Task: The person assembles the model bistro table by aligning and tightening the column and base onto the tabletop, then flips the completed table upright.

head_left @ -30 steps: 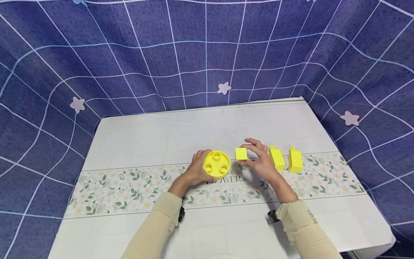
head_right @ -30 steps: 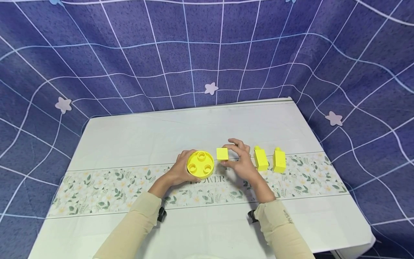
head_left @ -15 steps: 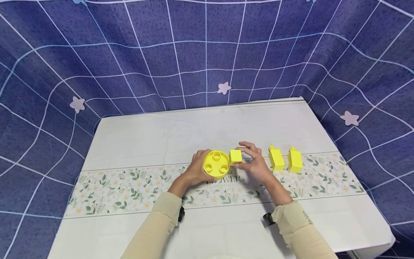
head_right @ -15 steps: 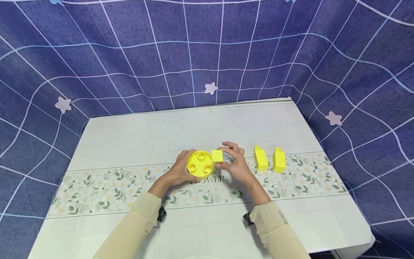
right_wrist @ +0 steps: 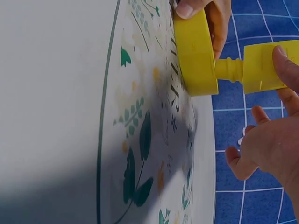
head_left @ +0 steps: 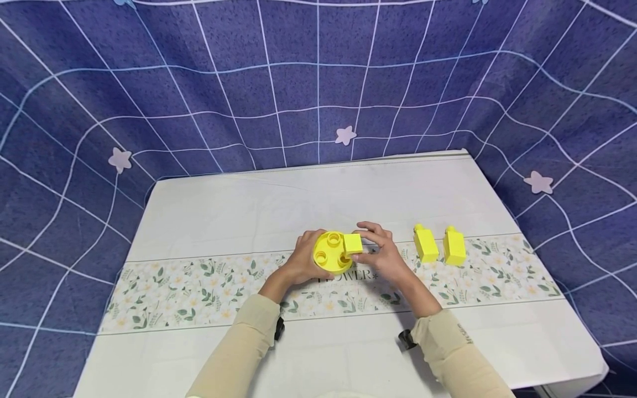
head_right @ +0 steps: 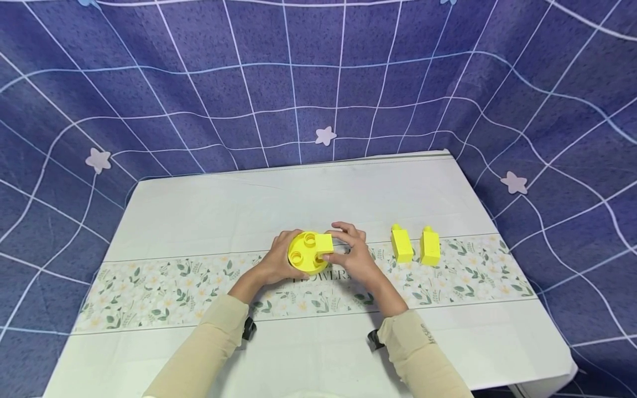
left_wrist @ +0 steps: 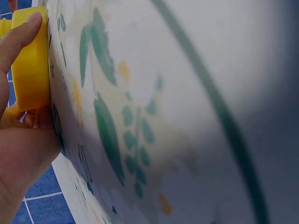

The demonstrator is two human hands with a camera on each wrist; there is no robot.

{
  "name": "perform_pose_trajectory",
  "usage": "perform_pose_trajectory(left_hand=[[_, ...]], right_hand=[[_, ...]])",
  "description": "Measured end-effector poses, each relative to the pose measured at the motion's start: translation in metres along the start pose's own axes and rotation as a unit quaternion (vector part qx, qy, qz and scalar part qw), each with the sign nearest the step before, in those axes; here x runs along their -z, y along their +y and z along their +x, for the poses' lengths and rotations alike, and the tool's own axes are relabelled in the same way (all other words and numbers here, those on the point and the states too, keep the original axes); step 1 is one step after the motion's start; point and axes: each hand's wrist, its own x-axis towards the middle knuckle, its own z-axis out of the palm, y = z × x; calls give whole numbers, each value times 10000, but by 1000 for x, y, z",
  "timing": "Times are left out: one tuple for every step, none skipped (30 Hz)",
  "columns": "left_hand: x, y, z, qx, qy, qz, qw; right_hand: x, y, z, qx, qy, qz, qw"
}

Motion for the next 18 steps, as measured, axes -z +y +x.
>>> perform_pose_trajectory(left_hand=[[0,0,0,16,-11,12,10000],[0,0,0,27,-21,16,10000],[0,0,0,48,-33,22,10000],[0,0,0,49,-36,32,10000],[0,0,0,66,-51,40,10000],[0,0,0,75,-59,56,9999],[1,0,0,75,-66,69,9999],[0,-1,0,69,-65,79,9999],[0,-1,0,64,-63,93,9999],[0,-1,1,59,-62,109,9999],[0,-1,1,66,-63,123,9999],[0,-1,1,62,-56,137,9999],[0,-1,1,62,-52,144,9999],[0,-1,1,64,-49,147,9999],[0,-1,1,69,-54,156,9998],[0,-1,1,72,-58,160,9998],[0,-1,1,75,-62,165,9998],[0,-1,1,66,-58,167,9998]], right_hand=[[-1,0,0,12,-5,0,10000],[-2,0,0,17,-12,6,10000],[-2,0,0,-8,-20,20,10000],[-3,0,0,-29,-26,23,10000],[-3,0,1,-31,-43,17,10000],[-4,0,1,-39,-63,10,10000],[-5,1,1,-41,-83,-9,10000],[-6,1,0,-36,-97,-17,9999],[-6,1,0,-32,-109,-27,9999],[-7,1,0,-26,-118,-41,9999],[-7,2,0,-32,-131,-34,9999],[-8,2,-1,-50,-135,-24,9999],[-8,2,-1,-62,-132,-19,9999],[-8,2,-1,-61,-123,-16,9999],[-8,2,-1,-75,-113,-23,9999],[-9,2,-1,-78,-106,-31,9999],[-9,2,-1,-74,-94,-36,9999],[-9,2,-1,-61,-82,-38,9999]])
